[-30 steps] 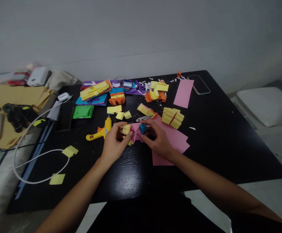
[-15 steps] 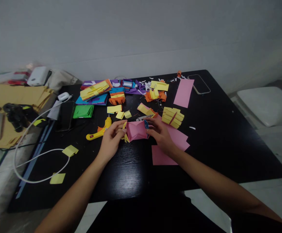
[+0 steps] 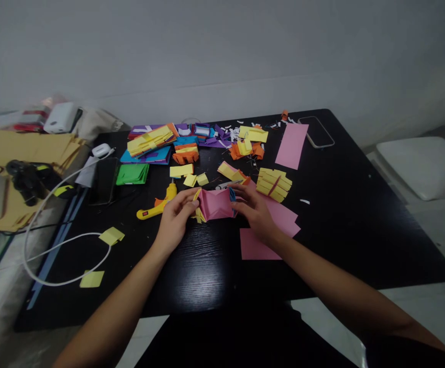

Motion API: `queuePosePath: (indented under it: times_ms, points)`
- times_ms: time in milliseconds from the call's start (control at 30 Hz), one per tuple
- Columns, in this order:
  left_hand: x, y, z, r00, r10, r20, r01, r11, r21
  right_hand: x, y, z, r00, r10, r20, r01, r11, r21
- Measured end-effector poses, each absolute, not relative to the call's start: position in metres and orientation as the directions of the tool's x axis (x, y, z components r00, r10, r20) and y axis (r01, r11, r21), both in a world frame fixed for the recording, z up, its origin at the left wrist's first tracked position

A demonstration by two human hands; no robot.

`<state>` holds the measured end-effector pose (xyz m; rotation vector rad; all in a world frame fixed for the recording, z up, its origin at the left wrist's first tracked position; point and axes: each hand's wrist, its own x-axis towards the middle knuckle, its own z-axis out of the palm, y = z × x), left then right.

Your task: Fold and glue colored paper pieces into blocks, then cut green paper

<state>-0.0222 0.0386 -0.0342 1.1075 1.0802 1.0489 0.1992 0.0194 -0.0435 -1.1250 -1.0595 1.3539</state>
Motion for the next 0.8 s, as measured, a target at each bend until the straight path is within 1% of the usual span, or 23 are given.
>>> queuePosePath:
  times_ms: [133, 267, 500, 800]
  points:
    - [-0.0226, 0.0386, -0.0359, 0.144, 0.982, -0.122, -0.137, 0.142, 0.980, 0.1988, 0.0194, -0.0441, -0.024, 0.995, -0.098, -0.226, -0.101, -0.969]
    - [-0.0230, 0.0388, -0.0363, 0.129, 0.983, -0.130, -0.139, 0.147, 0.979, 0.1982, 0.0192, -0.0435, -0.029, 0.992, -0.126, -0.271, -0.129, -0.954]
    - [-0.0225, 0.0380, -0.0333, 0.133, 0.982, -0.133, -0.142, 0.152, 0.978, 0.1988, 0.0196, -0.0433, -0.036, 0.993, -0.110, -0.277, -0.115, -0.954]
    - [-0.0195, 0.0383, -0.0281, 0.123, 0.975, -0.185, -0.189, 0.207, 0.960, 0.1986, 0.0196, -0.0447, -0.031, 0.992, -0.124, -0.299, -0.127, -0.946]
